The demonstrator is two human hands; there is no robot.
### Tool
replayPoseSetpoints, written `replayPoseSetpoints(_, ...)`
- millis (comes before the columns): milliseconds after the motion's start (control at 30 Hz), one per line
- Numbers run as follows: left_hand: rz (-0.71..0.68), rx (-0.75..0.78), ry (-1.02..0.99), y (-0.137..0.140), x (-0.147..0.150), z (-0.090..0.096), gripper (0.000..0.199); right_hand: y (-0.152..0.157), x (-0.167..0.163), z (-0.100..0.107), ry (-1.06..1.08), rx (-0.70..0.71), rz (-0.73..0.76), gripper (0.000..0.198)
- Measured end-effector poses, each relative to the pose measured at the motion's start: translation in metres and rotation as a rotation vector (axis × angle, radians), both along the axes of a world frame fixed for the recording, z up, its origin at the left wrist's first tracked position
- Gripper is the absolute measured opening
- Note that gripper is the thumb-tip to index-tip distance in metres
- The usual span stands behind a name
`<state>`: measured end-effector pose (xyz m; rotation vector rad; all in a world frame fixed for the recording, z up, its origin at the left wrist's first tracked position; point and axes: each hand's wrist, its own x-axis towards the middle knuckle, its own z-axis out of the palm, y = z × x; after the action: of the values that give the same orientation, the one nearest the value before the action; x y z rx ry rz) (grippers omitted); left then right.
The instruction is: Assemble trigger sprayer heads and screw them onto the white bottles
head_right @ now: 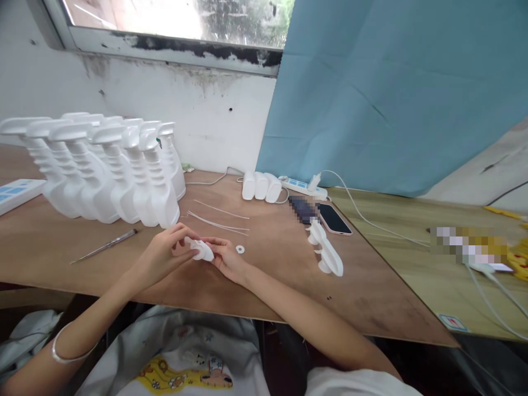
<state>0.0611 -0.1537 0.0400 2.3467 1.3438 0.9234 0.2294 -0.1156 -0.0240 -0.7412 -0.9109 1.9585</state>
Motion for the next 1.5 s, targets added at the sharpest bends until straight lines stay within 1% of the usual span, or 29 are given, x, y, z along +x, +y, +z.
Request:
replayPoseSetpoints(67, -0.001, 0.053, 0.034, 0.002, 0.001, -0.004, 0.011, -0.003, 0.000, 0.002, 0.048, 0.013, 0.036, 0.019)
replayPoseSetpoints(133, 0.011, 0.099, 0.092, 0.005, 0.001, -0.007, 0.010, -0.006, 0.000, 0.004, 0.087, 0.044, 0.123, 0.025)
replayPoseSetpoints(200, 0.016, 0.128, 0.142, 0.008, 0.001, -0.008, 0.015, -0.008, -0.002, 0.004, 0.066, 0.100, 0.194, 0.031)
replayPoseSetpoints(233, 0.007, 0.137, 0.162, 0.009, 0.000, -0.007, 0.016, -0.009, -0.003, 0.004, 0.030, 0.141, 0.196, 0.038)
replayPoseSetpoints(300, -0.045, 0.151, 0.197, 0.009, -0.001, -0.005, 0.018, -0.011, -0.005, 0.001, -0.075, 0.237, 0.138, 0.044)
replayPoseSetpoints(367, -0.121, 0.154, 0.245, 0.008, -0.004, -0.001, 0.020, -0.012, -0.006, -0.001, -0.197, 0.363, 0.069, 0.038)
replayPoseSetpoints(433, -0.176, 0.161, 0.299, 0.007, -0.006, 0.002, 0.022, -0.014, -0.005, -0.001, -0.355, 0.520, 0.032, 0.032)
replayPoseSetpoints(500, -0.188, 0.182, 0.348, 0.008, -0.009, 0.004, 0.021, -0.016, -0.004, 0.002, -0.520, 0.650, 0.003, 0.032)
replayPoseSetpoints(533, -0.185, 0.197, 0.368, 0.009, -0.011, 0.004, 0.021, -0.017, -0.003, 0.005, -0.579, 0.691, -0.016, 0.034)
replayPoseSetpoints(633, -0.188, 0.213, 0.406, 0.012, -0.017, 0.002, 0.022, -0.021, 0.000, 0.010, -0.636, 0.756, -0.046, 0.041)
replayPoseSetpoints(700, -0.217, 0.197, 0.424, 0.014, -0.020, 0.002, 0.022, -0.022, 0.001, 0.010, -0.672, 0.824, -0.050, 0.039)
replayPoseSetpoints(767, -0.240, 0.183, 0.439, 0.015, -0.022, 0.002, 0.019, -0.022, 0.002, 0.008, -0.741, 0.921, -0.088, 0.034)
replayPoseSetpoints(833, -0.245, 0.182, 0.450, 0.016, -0.023, 0.001, 0.014, -0.021, 0.004, 0.005, -0.789, 1.052, -0.139, 0.028)
replayPoseSetpoints(933, -0.261, 0.169, 0.456, 0.017, -0.023, -0.001, 0.010, -0.019, 0.006, 0.003, -0.795, 1.229, -0.126, 0.013)
replayPoseSetpoints(1000, -0.282, 0.148, 0.458, 0.017, -0.023, -0.002, 0.008, -0.018, 0.006, 0.003, -0.796, 1.264, -0.096, 0.011)
replayPoseSetpoints(1167, -0.312, 0.115, 0.453, 0.017, -0.023, -0.003, 0.008, -0.016, 0.007, 0.001, -0.811, 1.268, -0.082, 0.015)
replayPoseSetpoints(1400, -0.307, 0.195, 0.526, 0.013, -0.019, -0.004, 0.014, -0.019, 0.008, 0.002, -0.888, 1.370, -0.045, 0.016)
replayPoseSetpoints(1500, -0.292, 0.184, 0.523, 0.012, -0.019, -0.004, 0.013, -0.020, 0.008, 0.001, -0.907, 1.423, -0.066, 0.016)
